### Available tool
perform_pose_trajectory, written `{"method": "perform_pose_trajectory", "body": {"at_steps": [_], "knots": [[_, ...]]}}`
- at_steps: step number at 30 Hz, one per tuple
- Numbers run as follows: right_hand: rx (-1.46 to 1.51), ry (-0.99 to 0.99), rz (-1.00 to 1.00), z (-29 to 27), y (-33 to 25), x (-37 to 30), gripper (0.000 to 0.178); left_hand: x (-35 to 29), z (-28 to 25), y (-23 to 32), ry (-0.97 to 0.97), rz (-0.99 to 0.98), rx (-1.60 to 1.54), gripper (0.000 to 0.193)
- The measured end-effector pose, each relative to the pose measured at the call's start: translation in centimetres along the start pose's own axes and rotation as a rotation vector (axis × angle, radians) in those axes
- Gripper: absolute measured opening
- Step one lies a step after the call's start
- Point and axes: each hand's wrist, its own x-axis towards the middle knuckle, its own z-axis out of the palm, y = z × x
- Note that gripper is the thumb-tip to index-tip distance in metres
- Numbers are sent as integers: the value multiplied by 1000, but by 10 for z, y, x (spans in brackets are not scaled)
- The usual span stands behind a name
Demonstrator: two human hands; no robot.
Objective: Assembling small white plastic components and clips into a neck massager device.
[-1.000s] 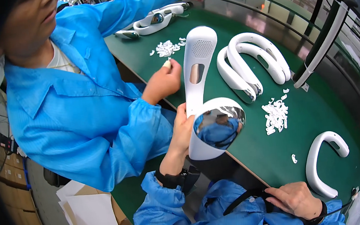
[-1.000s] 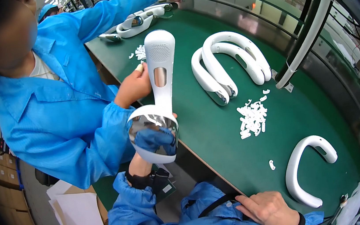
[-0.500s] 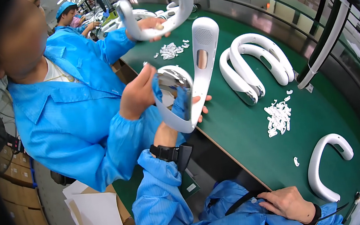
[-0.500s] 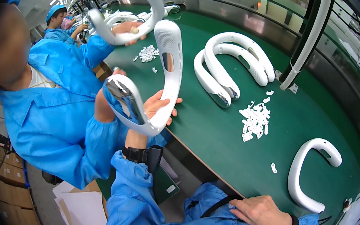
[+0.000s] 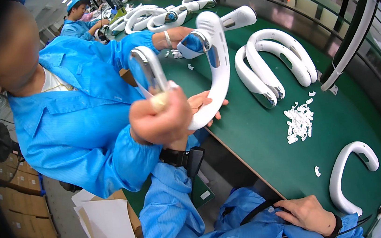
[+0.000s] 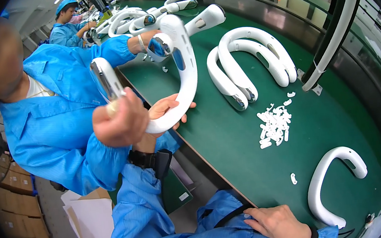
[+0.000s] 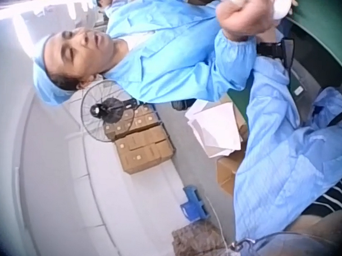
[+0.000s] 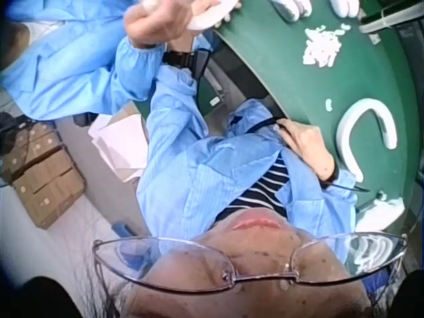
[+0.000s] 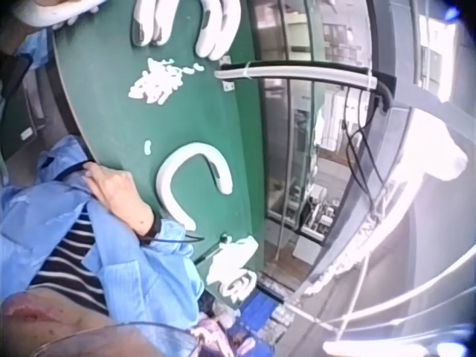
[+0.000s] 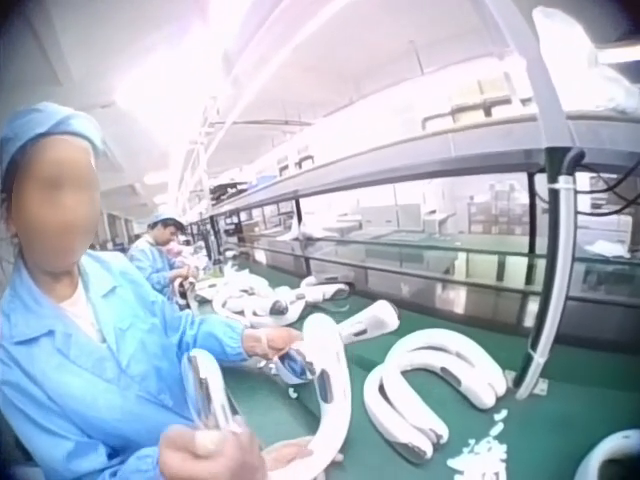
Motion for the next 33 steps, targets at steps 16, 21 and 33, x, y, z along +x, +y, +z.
{"method": "perform_pose_trajectory", "body": {"at_steps": [16, 21, 33], "knots": [[231, -39, 66, -15, 6, -5, 20, -14, 125, -64, 427, 335, 437, 17], [310, -80, 85, -21, 5, 1, 21, -11, 158, -95, 770, 632, 863, 9], [-45, 398, -15, -32, 7, -44, 14, -8, 161, -108, 867, 774, 948, 10]]}}
